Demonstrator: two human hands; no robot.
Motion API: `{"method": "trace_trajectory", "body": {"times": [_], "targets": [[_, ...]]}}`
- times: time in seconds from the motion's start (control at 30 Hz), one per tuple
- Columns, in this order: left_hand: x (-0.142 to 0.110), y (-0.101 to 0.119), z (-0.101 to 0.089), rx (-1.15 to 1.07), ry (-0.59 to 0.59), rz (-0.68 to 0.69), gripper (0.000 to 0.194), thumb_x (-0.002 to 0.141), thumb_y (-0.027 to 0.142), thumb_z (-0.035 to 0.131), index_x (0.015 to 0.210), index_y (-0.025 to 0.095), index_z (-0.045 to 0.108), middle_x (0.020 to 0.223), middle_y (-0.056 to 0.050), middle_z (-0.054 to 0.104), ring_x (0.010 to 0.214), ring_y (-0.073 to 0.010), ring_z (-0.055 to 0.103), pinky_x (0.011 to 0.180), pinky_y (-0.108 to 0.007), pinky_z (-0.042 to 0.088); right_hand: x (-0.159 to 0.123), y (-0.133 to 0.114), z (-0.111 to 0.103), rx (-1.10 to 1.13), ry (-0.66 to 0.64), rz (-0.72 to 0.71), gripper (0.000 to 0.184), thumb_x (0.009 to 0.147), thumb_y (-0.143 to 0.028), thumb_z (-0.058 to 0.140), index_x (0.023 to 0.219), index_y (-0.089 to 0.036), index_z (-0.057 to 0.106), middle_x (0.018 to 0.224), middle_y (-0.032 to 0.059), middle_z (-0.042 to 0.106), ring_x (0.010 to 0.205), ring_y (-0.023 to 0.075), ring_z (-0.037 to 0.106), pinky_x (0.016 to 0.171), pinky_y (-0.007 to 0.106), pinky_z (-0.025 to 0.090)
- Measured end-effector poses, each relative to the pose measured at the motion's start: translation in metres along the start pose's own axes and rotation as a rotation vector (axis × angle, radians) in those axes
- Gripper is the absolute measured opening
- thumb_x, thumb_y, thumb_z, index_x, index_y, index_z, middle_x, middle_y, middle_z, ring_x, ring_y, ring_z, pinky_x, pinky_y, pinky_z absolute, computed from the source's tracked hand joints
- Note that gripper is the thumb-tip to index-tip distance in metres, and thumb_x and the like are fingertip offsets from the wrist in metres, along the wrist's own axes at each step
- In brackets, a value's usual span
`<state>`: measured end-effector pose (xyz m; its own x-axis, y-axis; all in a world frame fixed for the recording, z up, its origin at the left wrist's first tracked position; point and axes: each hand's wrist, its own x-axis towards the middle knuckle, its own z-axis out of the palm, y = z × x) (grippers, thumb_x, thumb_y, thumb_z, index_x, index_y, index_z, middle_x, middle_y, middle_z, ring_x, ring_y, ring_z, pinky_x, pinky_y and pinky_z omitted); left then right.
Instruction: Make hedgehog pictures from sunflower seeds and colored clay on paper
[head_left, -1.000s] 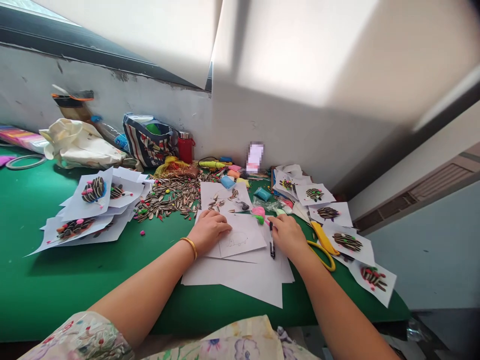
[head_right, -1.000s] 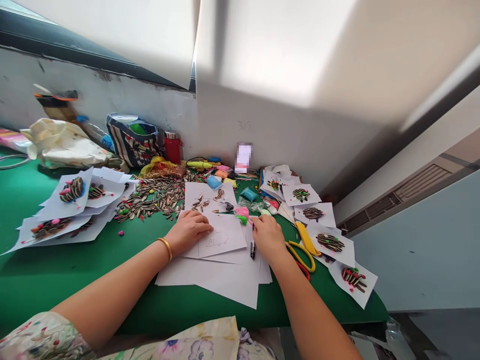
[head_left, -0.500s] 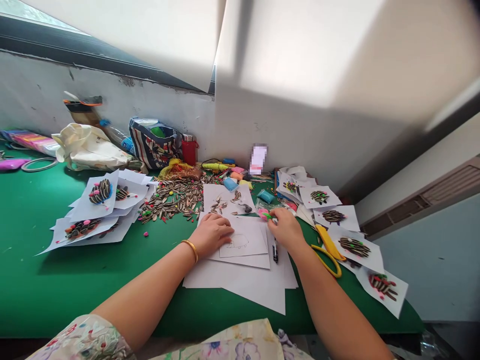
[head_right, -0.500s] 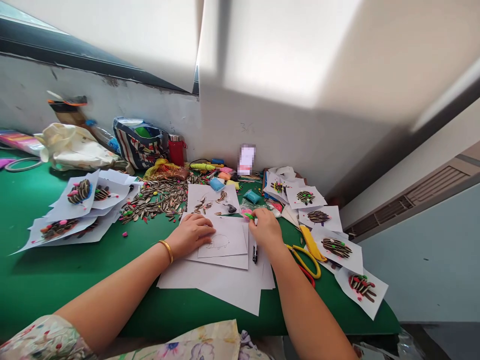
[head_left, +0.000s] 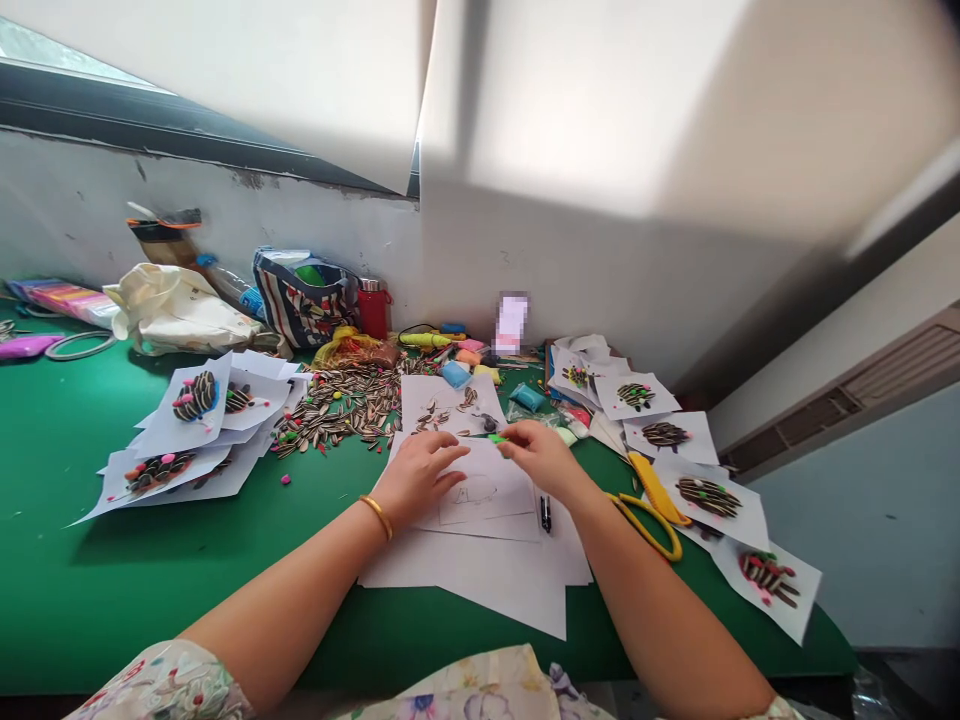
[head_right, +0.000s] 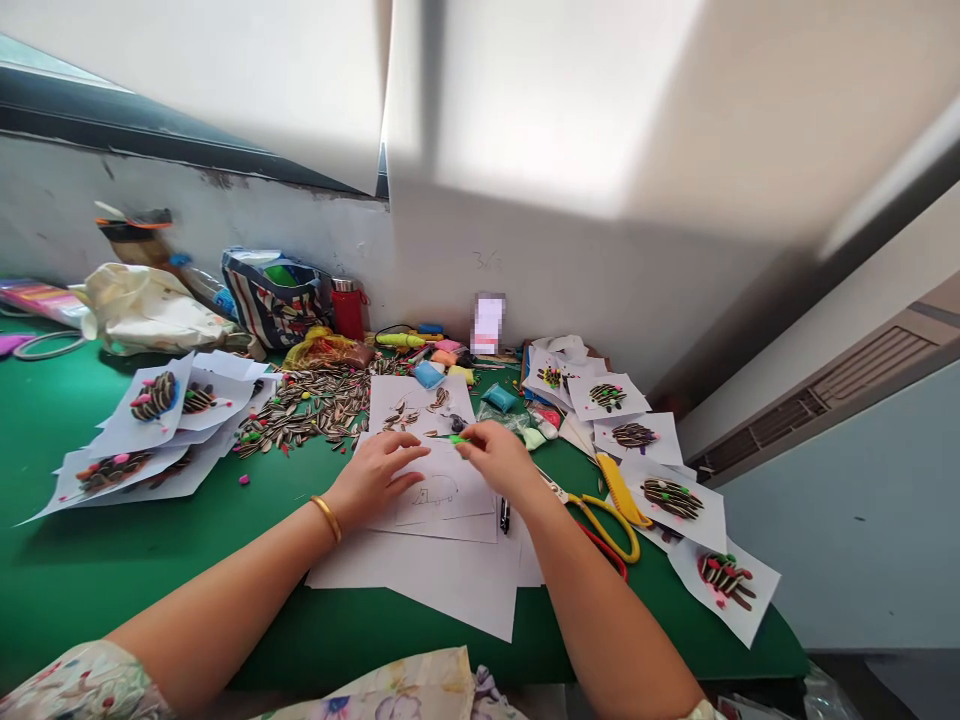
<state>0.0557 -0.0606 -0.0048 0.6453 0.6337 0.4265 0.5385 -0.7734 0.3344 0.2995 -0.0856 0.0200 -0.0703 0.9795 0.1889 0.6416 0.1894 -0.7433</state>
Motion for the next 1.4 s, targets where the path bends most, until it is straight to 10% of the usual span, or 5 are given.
{"method": "trace_trajectory", "body": {"times": [0.27,0.53,0.77,1.4], "targets": [[0.018,0.029,-0.012,-0.203,-0.043,-0.252,0.025,0.087,0.039,0.063,0.107,0.026,0.066,0.092,-0.001,0.07,0.076,-0.0163,0.062,0.068,-0.028,0.047,-0.004,-0.023,0.037,0.358,-0.086,-0.011,0.01,0.083,-0.04,0.064,0.081,-0.03,0.063,0.076,0.0015,0.068,0.069,0.0221,0.064,0.061,0.039,0.055],[0.027,0.008,-0.017,-0.2,-0.033,-0.332,0.018,0.087,0.032,0.057,0.1,0.024,0.067,0.092,-0.002,0.072,0.083,-0.0194,0.068,0.074,-0.03,0.052,0.005,0.055,-0.035,-0.408,0.395,0.091,0.032,0.085,-0.028,0.055,0.114,-0.018,0.064,0.113,0.0151,0.062,0.11,0.0317,0.054,0.094,0.048,0.044],[0.039,0.008,0.0,-0.521,-0.125,-0.443,0.031,0.091,0.038,0.048,0.108,0.019,0.065,0.084,-0.004,0.072,0.063,-0.0148,0.066,0.065,-0.029,0.054,0.004,0.095,-0.055,-0.747,0.338,0.314,0.028,0.084,-0.025,0.059,0.109,-0.021,0.068,0.103,0.014,0.063,0.098,0.0287,0.057,0.08,0.04,0.044],[0.056,0.049,0.051,-0.13,-0.229,0.06,0.052,0.08,0.015,0.066,0.13,0.028,0.059,0.152,-0.008,0.04,0.127,-0.0268,0.053,0.103,-0.04,0.048,0.004,0.054,-0.027,-0.034,0.498,0.151,0.021,0.09,-0.037,0.042,0.096,-0.021,0.054,0.089,0.0068,0.064,0.08,0.0226,0.059,0.072,0.035,0.046]]}}
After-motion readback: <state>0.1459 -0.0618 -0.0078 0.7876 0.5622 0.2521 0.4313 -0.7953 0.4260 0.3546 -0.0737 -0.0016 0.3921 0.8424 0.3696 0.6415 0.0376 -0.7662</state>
